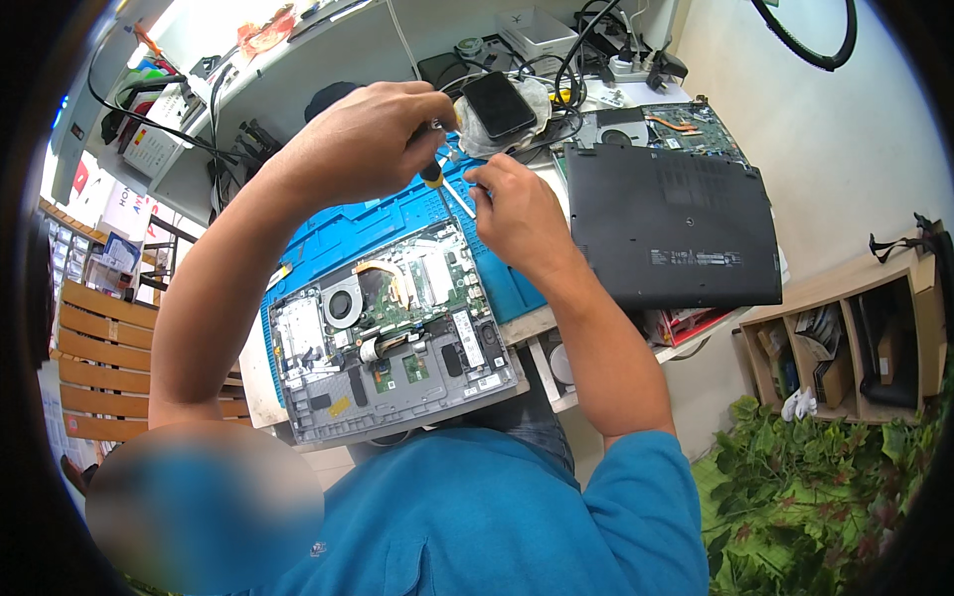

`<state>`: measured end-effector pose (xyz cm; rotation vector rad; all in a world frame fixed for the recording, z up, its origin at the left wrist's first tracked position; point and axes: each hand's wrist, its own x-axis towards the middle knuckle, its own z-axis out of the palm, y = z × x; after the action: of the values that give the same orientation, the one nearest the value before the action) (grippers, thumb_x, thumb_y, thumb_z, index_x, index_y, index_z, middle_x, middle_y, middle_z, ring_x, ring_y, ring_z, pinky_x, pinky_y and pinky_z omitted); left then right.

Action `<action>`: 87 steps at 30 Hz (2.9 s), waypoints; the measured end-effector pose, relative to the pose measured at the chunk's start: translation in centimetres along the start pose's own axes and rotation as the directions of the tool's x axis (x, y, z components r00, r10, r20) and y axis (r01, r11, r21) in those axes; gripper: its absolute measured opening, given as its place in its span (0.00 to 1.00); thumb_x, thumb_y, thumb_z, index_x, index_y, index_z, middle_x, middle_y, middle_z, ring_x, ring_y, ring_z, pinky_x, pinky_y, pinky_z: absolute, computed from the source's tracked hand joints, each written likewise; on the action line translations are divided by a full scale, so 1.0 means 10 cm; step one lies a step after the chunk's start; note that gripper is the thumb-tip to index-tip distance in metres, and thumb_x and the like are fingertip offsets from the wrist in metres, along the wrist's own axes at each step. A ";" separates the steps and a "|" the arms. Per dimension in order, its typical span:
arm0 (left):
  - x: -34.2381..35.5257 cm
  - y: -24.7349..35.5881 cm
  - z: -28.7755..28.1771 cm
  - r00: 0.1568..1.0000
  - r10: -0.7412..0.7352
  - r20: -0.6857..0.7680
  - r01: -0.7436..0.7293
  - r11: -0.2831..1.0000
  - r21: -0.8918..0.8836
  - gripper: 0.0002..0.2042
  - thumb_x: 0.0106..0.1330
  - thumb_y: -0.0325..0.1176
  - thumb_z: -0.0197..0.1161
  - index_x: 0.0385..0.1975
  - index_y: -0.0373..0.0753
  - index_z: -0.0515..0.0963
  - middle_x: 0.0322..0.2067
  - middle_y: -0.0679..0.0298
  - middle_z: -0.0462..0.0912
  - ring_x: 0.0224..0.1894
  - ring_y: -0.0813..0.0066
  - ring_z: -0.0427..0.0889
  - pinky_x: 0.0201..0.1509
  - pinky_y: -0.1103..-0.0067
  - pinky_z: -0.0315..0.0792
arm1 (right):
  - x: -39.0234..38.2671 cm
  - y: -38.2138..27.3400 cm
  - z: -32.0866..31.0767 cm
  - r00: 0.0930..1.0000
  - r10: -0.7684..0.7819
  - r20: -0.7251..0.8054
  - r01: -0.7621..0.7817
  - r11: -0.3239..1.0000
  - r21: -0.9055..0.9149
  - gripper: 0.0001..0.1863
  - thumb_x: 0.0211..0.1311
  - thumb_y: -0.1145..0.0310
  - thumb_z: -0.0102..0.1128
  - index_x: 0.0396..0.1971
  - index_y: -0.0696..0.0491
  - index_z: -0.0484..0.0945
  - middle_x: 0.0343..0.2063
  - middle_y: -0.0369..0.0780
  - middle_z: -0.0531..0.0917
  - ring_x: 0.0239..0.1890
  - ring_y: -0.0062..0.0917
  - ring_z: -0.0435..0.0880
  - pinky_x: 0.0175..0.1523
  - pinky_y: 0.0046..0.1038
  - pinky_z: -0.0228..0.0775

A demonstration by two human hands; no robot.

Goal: The person works on a disassembled laptop on a blue workbench, using a screwdriver to manipulate internal components and a screw. They briefly handle a separate black laptop casing before returning to the main unit. The task involves precise hand movements and tool use within a cluttered workspace.

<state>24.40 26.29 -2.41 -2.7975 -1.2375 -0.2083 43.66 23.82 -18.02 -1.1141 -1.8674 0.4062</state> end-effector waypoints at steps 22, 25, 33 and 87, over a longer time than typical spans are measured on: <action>-0.06 0.04 0.01 0.999 -0.022 -0.046 0.022 1.000 0.004 0.17 0.71 0.27 0.66 0.58 0.41 0.85 0.52 0.56 0.87 0.54 0.51 0.89 0.62 0.58 0.80 | -0.02 0.02 -0.03 1.000 -0.009 0.012 0.010 0.998 -0.063 0.08 0.70 0.74 0.65 0.42 0.58 0.91 0.39 0.47 0.89 0.43 0.49 0.90 0.50 0.46 0.84; -0.10 0.03 0.02 0.995 0.024 -0.101 -0.022 1.000 0.021 0.16 0.71 0.27 0.65 0.57 0.40 0.86 0.50 0.54 0.87 0.53 0.50 0.89 0.61 0.57 0.80 | -0.02 0.00 -0.04 1.000 -0.012 0.024 0.014 0.998 -0.062 0.08 0.70 0.74 0.66 0.42 0.58 0.91 0.39 0.47 0.89 0.43 0.49 0.90 0.50 0.46 0.83; -0.08 0.00 0.06 0.994 0.045 -0.102 -0.044 0.999 0.008 0.16 0.73 0.32 0.65 0.58 0.40 0.85 0.48 0.52 0.88 0.54 0.49 0.88 0.63 0.58 0.79 | -0.03 0.02 -0.03 1.000 -0.010 0.029 0.012 0.998 -0.069 0.07 0.70 0.74 0.66 0.41 0.57 0.91 0.39 0.47 0.89 0.43 0.48 0.90 0.50 0.46 0.83; 0.03 0.07 -0.08 0.987 0.052 0.155 -0.068 0.992 0.106 0.15 0.75 0.41 0.72 0.55 0.43 0.89 0.43 0.56 0.93 0.52 0.57 0.92 0.60 0.63 0.84 | -0.06 -0.11 0.31 0.951 0.151 0.268 -0.155 0.988 -0.007 0.14 0.71 0.74 0.70 0.53 0.59 0.87 0.36 0.51 0.92 0.37 0.46 0.92 0.46 0.42 0.82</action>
<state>25.04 25.91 -1.57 -2.7937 -1.1522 0.0773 40.65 23.20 -19.27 -1.2493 -2.0130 0.6871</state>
